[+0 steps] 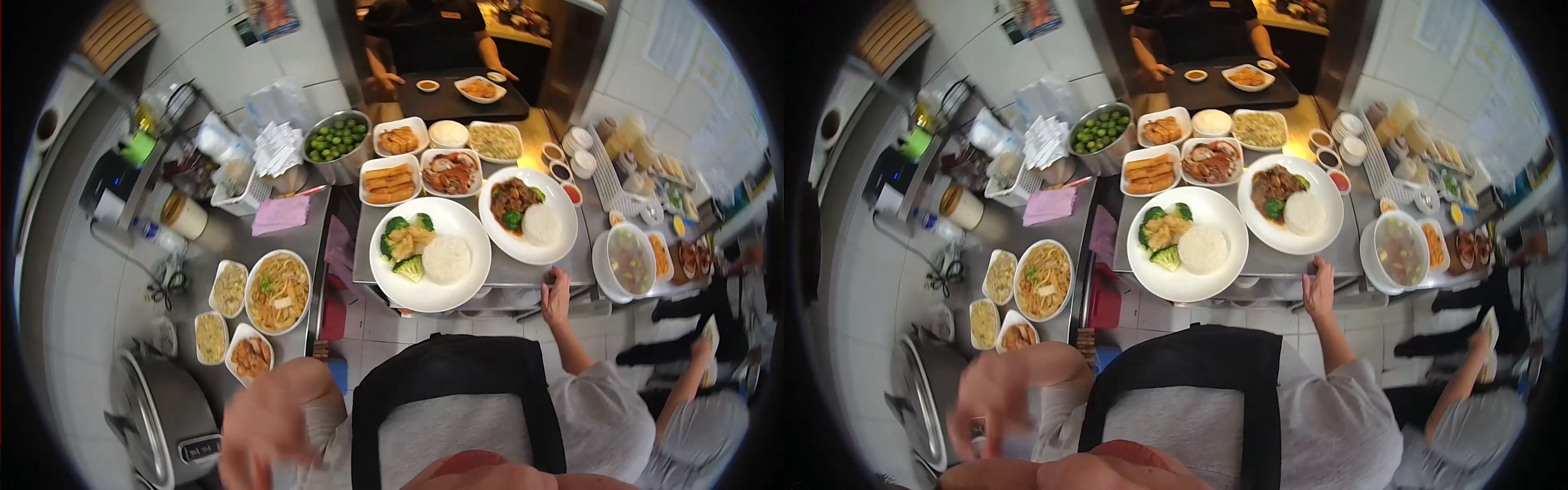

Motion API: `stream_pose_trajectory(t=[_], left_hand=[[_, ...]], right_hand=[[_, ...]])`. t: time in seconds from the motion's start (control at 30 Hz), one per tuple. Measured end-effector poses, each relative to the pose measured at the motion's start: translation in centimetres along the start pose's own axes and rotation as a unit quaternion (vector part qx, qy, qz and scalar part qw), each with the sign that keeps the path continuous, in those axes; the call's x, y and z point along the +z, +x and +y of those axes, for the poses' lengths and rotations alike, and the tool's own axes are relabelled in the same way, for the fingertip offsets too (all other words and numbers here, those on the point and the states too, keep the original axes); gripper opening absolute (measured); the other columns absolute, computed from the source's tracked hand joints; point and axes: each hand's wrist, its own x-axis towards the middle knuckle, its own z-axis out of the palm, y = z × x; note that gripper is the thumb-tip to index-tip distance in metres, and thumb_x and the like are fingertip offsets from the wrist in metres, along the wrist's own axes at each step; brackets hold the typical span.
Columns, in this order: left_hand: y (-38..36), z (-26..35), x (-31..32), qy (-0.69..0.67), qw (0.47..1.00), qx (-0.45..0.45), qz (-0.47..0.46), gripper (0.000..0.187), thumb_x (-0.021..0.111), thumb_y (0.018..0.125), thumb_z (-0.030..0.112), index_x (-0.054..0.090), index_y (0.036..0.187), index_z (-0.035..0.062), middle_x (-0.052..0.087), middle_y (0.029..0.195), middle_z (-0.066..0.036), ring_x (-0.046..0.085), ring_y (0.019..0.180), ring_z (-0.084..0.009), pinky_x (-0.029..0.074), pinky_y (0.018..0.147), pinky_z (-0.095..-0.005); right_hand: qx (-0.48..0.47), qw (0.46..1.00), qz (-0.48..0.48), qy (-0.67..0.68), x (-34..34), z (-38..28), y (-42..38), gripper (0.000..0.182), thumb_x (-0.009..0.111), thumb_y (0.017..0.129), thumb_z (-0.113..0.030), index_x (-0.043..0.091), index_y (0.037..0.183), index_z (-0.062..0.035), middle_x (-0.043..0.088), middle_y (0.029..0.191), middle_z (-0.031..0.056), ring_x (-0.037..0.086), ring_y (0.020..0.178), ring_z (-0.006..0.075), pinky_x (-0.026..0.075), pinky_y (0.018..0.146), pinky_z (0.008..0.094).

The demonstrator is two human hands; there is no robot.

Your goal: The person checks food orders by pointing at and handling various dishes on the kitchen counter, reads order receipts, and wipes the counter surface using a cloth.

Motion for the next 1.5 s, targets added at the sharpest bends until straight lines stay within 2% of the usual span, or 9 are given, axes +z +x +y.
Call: stream_pose_trajectory(t=[0.03,0.07,0.1,0.13,0.3,0.6,1.2,1.5], left_hand=[[2.1,0.7,0.4,-0.022,1.0,-0.007,0.005,0.015,0.044,0.08,0.014,0.057,0.084,0.007,0.058,0.055,-0.01,0.051,0.046,-0.0087,0.036,0.041,-0.0156],[3.9,1.7,1.4,0.056,0.989,-0.079,-0.111,0.022,0.038,0.085,0.026,0.048,0.099,0.0126,0.052,0.056,-0.007,0.05,0.048,-0.0122,0.034,0.038,-0.0198],[4.5,1.9,1.5,0.132,0.954,-0.139,-0.231,0.033,0.032,0.089,0.038,0.039,0.115,0.0183,0.045,0.057,-0.003,0.048,0.049,-0.0157,0.032,0.035,-0.0241],[4.9,1.5,1.6,0.134,0.95,-0.136,-0.248,0.033,0.032,0.089,0.038,0.04,0.114,0.018,0.045,0.057,-0.003,0.048,0.049,-0.0156,0.032,0.035,-0.0239],[5.1,-1.7,0.1,0.087,0.965,-0.108,-0.221,0.032,0.033,0.088,0.035,0.041,0.112,0.0167,0.047,0.057,-0.004,0.048,0.048,-0.0152,0.032,0.035,-0.0232],[4.5,-4.3,-1.1,0.055,0.972,-0.109,-0.2,0.03,0.036,0.086,0.031,0.044,0.109,0.0143,0.049,0.058,-0.005,0.048,0.046,-0.0144,0.032,0.035,-0.0219],[3.9,-3.6,-0.8,0.061,0.977,-0.102,-0.178,0.025,0.041,0.082,0.023,0.049,0.102,0.0096,0.054,0.06,-0.008,0.049,0.043,-0.0129,0.032,0.034,-0.0193],[3.5,-4.3,-0.4,0.056,0.979,-0.101,-0.166,0.023,0.043,0.08,0.018,0.052,0.099,0.0073,0.057,0.06,-0.009,0.049,0.041,-0.0122,0.031,0.034,-0.018]], right_hand=[[0.009,1.0,-0.016,-0.004,-0.3,-0.3,0.3,0.041,0.05,0.077,-0.013,0.036,0.111,0.0038,0.044,0.096,0.02,0.042,0.087,0.0341,0.034,0.08,0.0395],[0.022,0.999,-0.031,-0.007,-0.6,-0.5,0.2,0.041,0.052,0.076,-0.013,0.037,0.111,0.0029,0.044,0.099,0.0206,0.042,0.088,0.0345,0.034,0.08,0.0395],[0.027,0.999,-0.038,-0.016,-0.6,-0.5,0.2,0.042,0.052,0.075,-0.013,0.037,0.111,0.0028,0.043,0.1,0.0208,0.042,0.089,0.035,0.034,0.081,0.0398],[0.029,0.998,-0.046,-0.024,-0.7,-0.4,0.2,0.043,0.053,0.075,-0.013,0.036,0.111,0.0027,0.043,0.101,0.0211,0.041,0.09,0.0355,0.034,0.081,0.04],[0.031,0.999,-0.02,-0.023,-0.5,0.1,0.1,0.046,0.055,0.074,-0.016,0.035,0.112,0.0022,0.042,0.103,0.0211,0.04,0.094,0.0366,0.033,0.084,0.0405],[0.017,0.999,-0.026,-0.017,-0.7,0.2,0.1,0.05,0.056,0.072,-0.015,0.034,0.113,0.0019,0.041,0.104,0.0208,0.04,0.095,0.0357,0.033,0.085,0.04],[0.007,0.999,-0.033,-0.001,-0.8,0.0,0.4,0.053,0.054,0.073,-0.016,0.031,0.118,0.002,0.042,0.101,0.0202,0.04,0.093,0.0345,0.034,0.084,0.0391],[0.023,0.998,-0.048,0.027,-1.7,-0.1,0.4,0.049,0.051,0.076,-0.016,0.032,0.117,0.0015,0.043,0.099,0.0192,0.042,0.092,0.0323,0.034,0.084,0.038]])
